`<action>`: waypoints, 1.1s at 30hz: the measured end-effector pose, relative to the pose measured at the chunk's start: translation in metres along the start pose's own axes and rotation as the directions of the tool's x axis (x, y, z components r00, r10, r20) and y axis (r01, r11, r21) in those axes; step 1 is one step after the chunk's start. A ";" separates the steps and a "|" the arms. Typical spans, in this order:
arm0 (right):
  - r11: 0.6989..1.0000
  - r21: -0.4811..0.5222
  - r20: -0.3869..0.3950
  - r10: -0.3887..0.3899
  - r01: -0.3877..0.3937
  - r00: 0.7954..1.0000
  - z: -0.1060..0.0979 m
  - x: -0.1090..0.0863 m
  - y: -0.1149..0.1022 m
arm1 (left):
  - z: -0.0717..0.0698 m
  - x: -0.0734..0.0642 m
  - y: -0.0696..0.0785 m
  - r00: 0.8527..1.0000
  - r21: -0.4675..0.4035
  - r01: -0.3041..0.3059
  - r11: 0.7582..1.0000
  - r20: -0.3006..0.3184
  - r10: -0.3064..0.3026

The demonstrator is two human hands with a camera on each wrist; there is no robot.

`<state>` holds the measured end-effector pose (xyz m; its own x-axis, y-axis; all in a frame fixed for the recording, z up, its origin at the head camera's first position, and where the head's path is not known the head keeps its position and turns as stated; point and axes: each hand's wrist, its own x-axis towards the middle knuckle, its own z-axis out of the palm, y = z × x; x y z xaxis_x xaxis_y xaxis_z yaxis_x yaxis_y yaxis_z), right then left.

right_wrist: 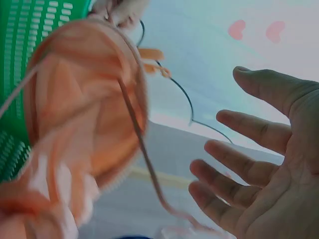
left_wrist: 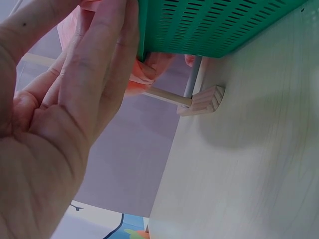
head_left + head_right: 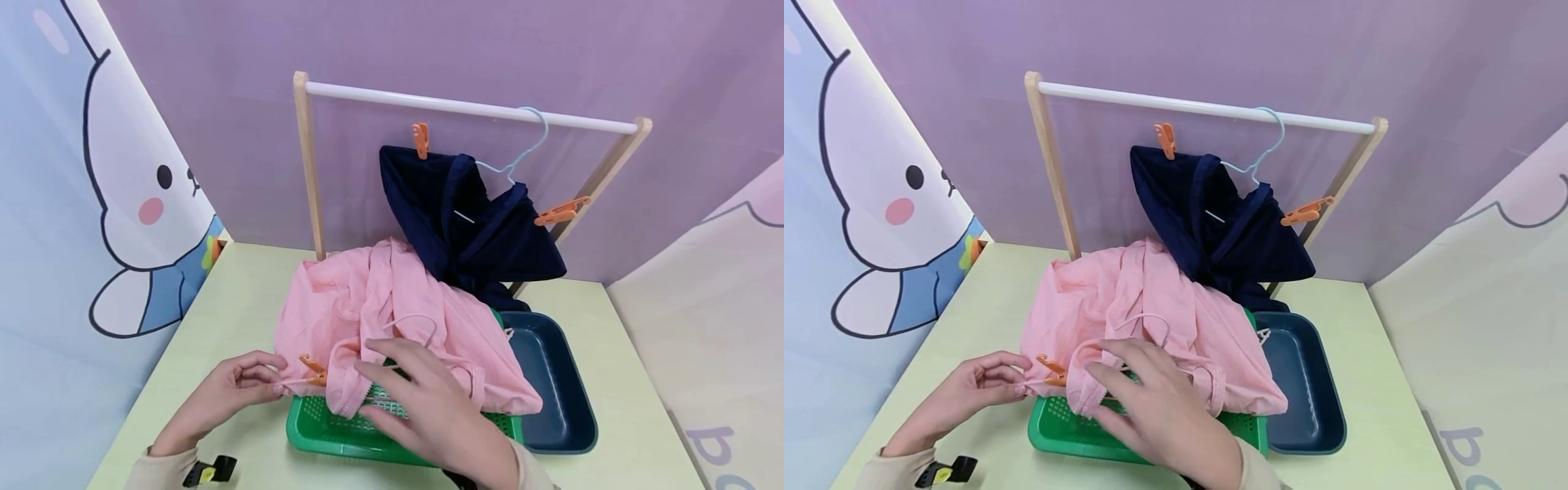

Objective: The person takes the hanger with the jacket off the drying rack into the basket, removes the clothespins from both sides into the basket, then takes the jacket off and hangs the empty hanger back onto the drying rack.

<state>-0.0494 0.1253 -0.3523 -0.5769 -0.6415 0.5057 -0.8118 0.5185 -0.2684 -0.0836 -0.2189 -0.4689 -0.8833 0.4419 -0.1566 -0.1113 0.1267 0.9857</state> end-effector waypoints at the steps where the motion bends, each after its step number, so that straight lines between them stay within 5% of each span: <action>1: 1.000 -0.009 0.005 -0.007 0.007 1.000 0.005 0.004 0.000 | 0.000 0.000 0.000 1.000 0.001 0.002 1.000 -0.001 -0.002; 16: 0.995 -0.064 0.077 0.085 -0.081 0.993 0.060 0.036 -0.002 | -0.001 0.000 -0.001 0.999 -0.003 -0.031 1.000 0.019 0.031; 22: 0.987 -0.138 0.083 0.090 -0.078 0.992 0.068 0.040 -0.001 | -0.001 0.001 -0.002 0.999 0.006 -0.027 1.000 0.021 0.027; 33: 0.993 -0.099 0.082 0.078 -0.070 0.994 0.068 0.042 0.000 | -0.001 0.000 -0.001 1.000 0.013 -0.027 1.000 0.009 0.027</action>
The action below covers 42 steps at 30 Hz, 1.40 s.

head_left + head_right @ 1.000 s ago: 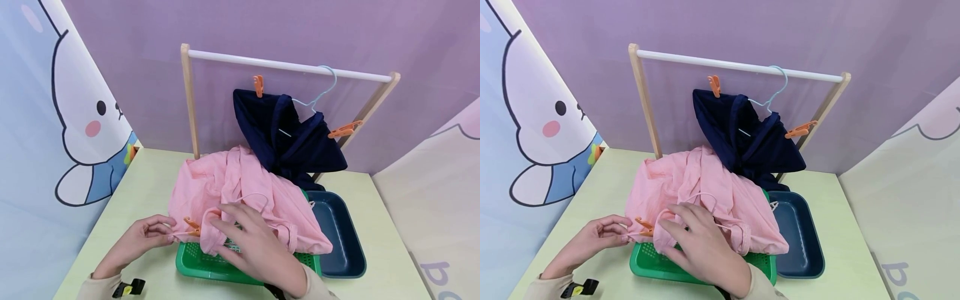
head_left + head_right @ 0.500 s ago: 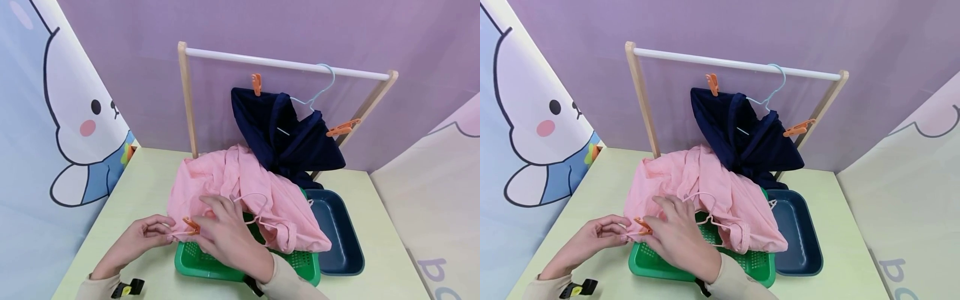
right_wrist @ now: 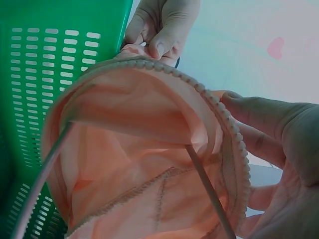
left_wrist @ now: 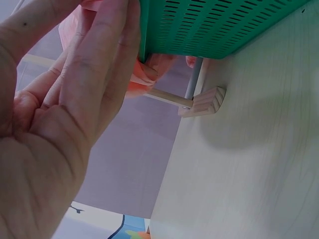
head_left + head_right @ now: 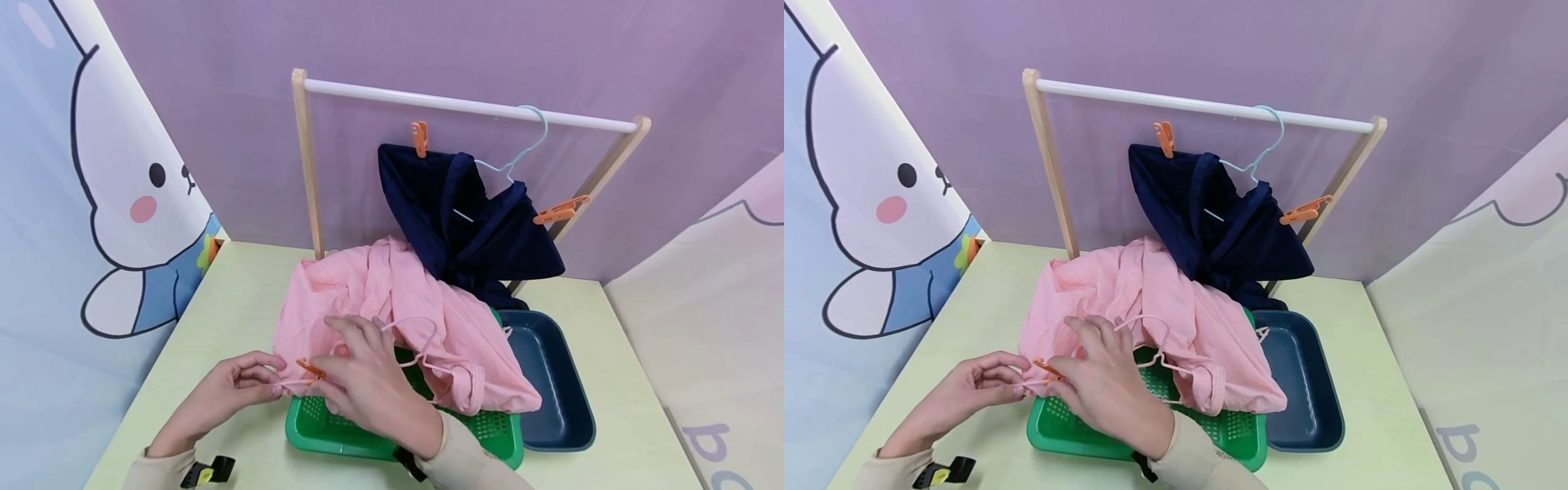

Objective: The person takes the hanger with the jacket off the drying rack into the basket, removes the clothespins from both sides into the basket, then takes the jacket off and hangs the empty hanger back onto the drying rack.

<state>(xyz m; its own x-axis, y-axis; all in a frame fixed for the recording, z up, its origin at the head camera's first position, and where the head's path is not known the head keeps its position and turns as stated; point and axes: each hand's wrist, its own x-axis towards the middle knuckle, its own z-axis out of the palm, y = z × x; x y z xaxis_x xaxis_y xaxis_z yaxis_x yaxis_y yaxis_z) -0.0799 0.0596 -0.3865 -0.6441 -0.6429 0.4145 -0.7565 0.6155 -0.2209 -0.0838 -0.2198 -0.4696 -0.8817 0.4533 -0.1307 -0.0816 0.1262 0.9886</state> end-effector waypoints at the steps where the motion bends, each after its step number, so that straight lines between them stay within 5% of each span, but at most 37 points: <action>1: 1.000 -0.005 -0.001 0.001 -0.001 1.000 0.000 0.000 0.000 | 0.000 0.000 0.000 1.000 -0.001 0.001 1.000 0.002 -0.001; 9: 1.000 -0.029 0.002 0.003 -0.003 1.000 -0.001 0.000 -0.001 | -0.001 0.001 -0.001 1.000 -0.017 0.010 1.000 0.011 -0.010; 29: 0.996 -0.012 -0.147 -0.090 0.089 0.985 0.005 -0.002 -0.001 | -0.005 -0.004 0.002 1.000 -0.037 -0.016 0.999 0.001 0.016; 42: 0.980 0.084 -0.168 -0.164 0.180 0.972 -0.017 -0.010 -0.004 | -0.003 -0.003 0.002 1.000 -0.027 0.016 1.000 -0.006 -0.016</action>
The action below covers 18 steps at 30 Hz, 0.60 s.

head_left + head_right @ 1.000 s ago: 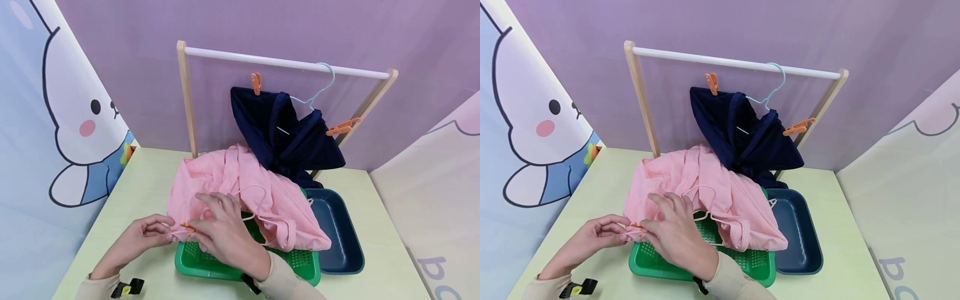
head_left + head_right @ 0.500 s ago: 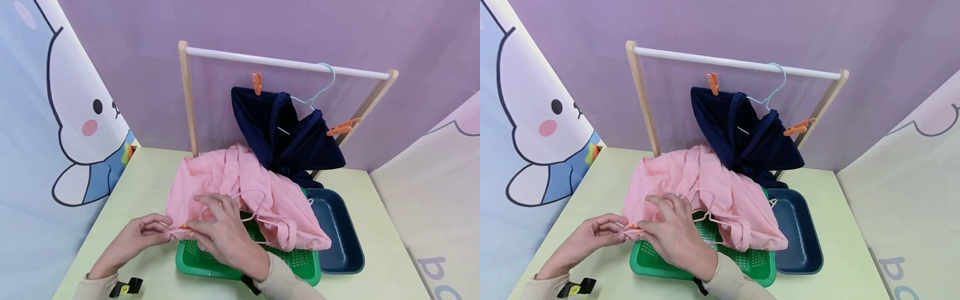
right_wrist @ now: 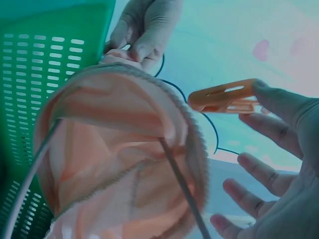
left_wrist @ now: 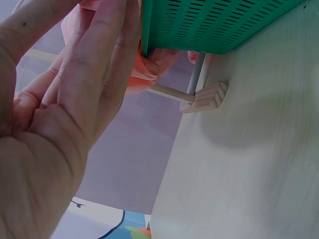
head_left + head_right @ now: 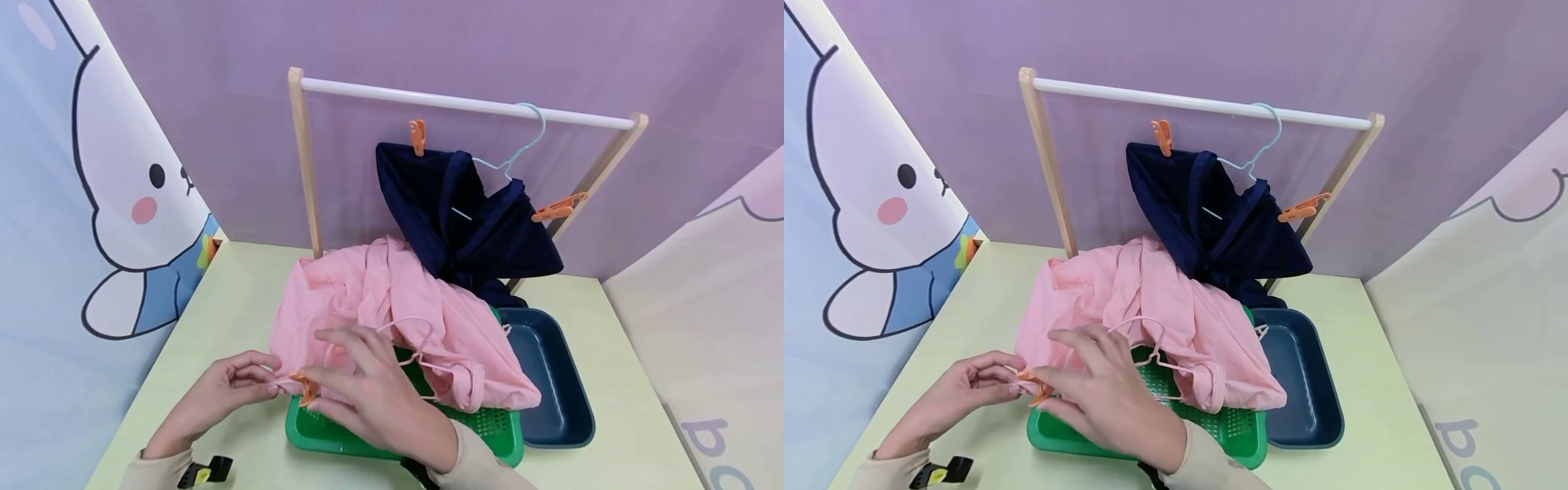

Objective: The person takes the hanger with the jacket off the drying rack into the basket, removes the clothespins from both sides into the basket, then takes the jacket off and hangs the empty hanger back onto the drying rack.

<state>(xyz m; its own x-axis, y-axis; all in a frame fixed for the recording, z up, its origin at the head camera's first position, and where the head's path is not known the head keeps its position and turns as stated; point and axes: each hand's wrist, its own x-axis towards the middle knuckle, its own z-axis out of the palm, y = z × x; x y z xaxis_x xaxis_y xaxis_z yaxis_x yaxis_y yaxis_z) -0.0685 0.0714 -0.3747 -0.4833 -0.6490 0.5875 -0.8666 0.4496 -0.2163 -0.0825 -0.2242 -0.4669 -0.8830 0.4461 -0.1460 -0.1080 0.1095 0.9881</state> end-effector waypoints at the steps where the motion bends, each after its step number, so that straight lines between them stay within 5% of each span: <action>1: 1.000 0.015 -0.003 -0.010 0.010 1.000 -0.002 -0.001 0.000 | 0.000 0.000 0.000 1.000 -0.001 0.002 1.000 -0.001 -0.002; 7: 0.993 0.117 -0.011 -0.013 0.014 1.000 -0.022 -0.015 0.001 | 0.000 0.000 -0.001 1.000 -0.011 0.015 1.000 0.000 -0.015; 18: 0.955 0.284 -0.028 0.102 -0.090 0.994 -0.068 -0.045 0.007 | 0.001 0.002 -0.001 1.000 -0.022 0.005 1.000 0.007 -0.005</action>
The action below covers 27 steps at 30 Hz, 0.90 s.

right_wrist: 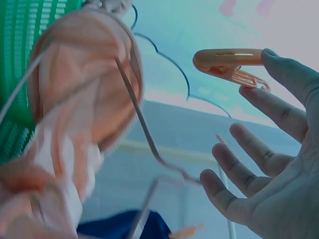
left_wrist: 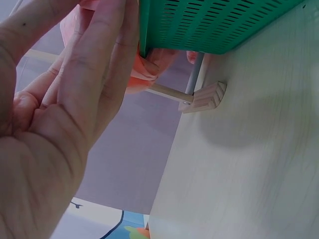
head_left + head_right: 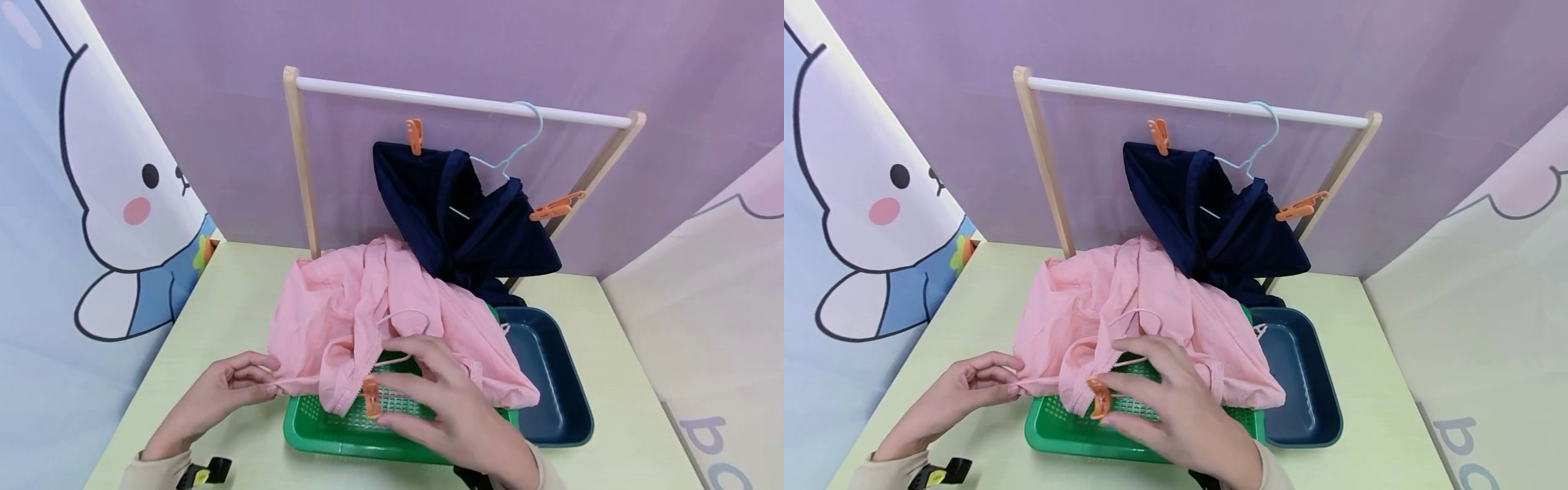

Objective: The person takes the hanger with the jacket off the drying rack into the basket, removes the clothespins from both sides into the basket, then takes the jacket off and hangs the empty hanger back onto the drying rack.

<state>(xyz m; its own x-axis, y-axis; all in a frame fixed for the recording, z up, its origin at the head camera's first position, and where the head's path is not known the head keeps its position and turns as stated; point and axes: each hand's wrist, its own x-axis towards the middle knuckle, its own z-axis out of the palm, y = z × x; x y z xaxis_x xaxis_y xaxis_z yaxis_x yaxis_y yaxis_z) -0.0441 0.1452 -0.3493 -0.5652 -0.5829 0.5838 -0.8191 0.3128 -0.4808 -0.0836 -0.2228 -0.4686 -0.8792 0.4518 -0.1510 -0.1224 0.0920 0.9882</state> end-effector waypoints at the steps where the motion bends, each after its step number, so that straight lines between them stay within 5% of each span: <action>1: 1.000 0.006 -0.013 0.004 -0.004 1.000 -0.004 -0.002 0.000 | 0.000 0.000 0.000 1.000 0.001 -0.002 1.000 0.000 0.002; 20: 0.985 -0.061 -0.199 0.147 -0.162 0.969 -0.077 -0.058 0.052 | -0.001 0.001 0.001 1.000 -0.002 0.012 1.000 0.011 -0.012; 27: 0.915 -0.118 -0.221 0.354 -0.385 0.909 -0.109 -0.091 0.083 | -0.001 -0.001 0.001 1.000 0.009 0.024 1.000 0.003 -0.024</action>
<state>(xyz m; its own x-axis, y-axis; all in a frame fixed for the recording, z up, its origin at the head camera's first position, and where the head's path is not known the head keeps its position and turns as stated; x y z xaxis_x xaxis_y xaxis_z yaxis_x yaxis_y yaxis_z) -0.0712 0.3061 -0.3710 -0.8251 -0.2537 0.5049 -0.5438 0.5990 -0.5878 -0.0832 -0.2237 -0.4671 -0.8749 0.4517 -0.1748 -0.1395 0.1107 0.9840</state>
